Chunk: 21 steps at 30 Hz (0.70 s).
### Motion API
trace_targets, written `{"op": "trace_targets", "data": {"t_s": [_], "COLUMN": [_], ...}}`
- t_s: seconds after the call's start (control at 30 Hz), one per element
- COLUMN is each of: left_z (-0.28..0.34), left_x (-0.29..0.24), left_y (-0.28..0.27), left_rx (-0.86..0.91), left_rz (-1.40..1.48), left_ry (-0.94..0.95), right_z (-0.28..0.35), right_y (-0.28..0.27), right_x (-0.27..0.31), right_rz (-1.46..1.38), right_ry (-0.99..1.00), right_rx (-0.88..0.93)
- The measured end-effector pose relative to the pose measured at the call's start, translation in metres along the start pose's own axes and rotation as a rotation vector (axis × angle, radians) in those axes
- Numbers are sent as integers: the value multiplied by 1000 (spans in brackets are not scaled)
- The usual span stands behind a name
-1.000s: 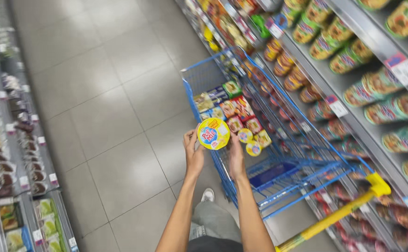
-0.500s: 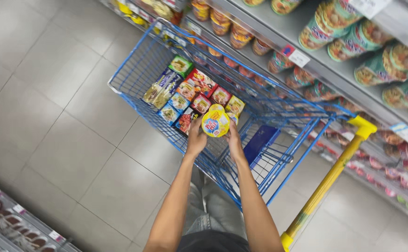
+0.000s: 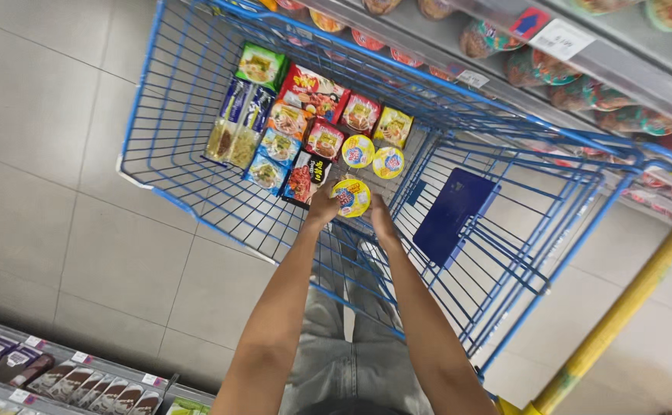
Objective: The person repeatedly selects a cup of instant noodles from the shelf and places it into a shopping cart.
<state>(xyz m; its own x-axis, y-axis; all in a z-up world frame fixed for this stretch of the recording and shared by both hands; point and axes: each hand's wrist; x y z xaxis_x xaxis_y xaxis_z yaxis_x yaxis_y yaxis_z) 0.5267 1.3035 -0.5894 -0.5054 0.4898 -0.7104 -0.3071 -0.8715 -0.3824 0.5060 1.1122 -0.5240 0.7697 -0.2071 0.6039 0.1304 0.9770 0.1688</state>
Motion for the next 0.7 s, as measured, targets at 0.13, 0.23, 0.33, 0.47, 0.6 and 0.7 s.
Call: {"op": "trace_targets", "data": {"t_s": [0.13,0.23,0.33,0.47,0.6,0.7], "left_z": [-35,-36,-35,-54,-74,-68], "left_x": [46,36,36,82,126,102], "left_y": [19,18,16,29,50,48], "left_rx": [136,187,186,135,110,34], "left_rz": [-69,36,56,366,420,544], "left_ry": [-200,-296,-447,-492,-455,-417], "right_z": [-24,-46,-62,-83,-99,-111], "right_y": [4,6,13,14,12,11], "right_x": [-36,-73,-85,-103,-113,-125], "right_rz": [-63,-116,-137,-148,-72,-114], "right_ry": [148,173,174,205,193,181], "right_rx": [-48,-69,-41,-64,-56,-43]}}
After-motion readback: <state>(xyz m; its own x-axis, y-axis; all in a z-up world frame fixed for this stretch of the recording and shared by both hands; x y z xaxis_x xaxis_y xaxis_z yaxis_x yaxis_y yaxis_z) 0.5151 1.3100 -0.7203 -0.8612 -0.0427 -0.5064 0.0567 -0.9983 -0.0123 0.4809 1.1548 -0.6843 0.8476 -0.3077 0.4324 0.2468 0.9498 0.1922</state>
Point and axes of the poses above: each hand's wrist, its own z-axis away from the middle knuckle, its own y-axis out of the palm, x = y × z, and after that the axes turned 1 degree about x, right-handed
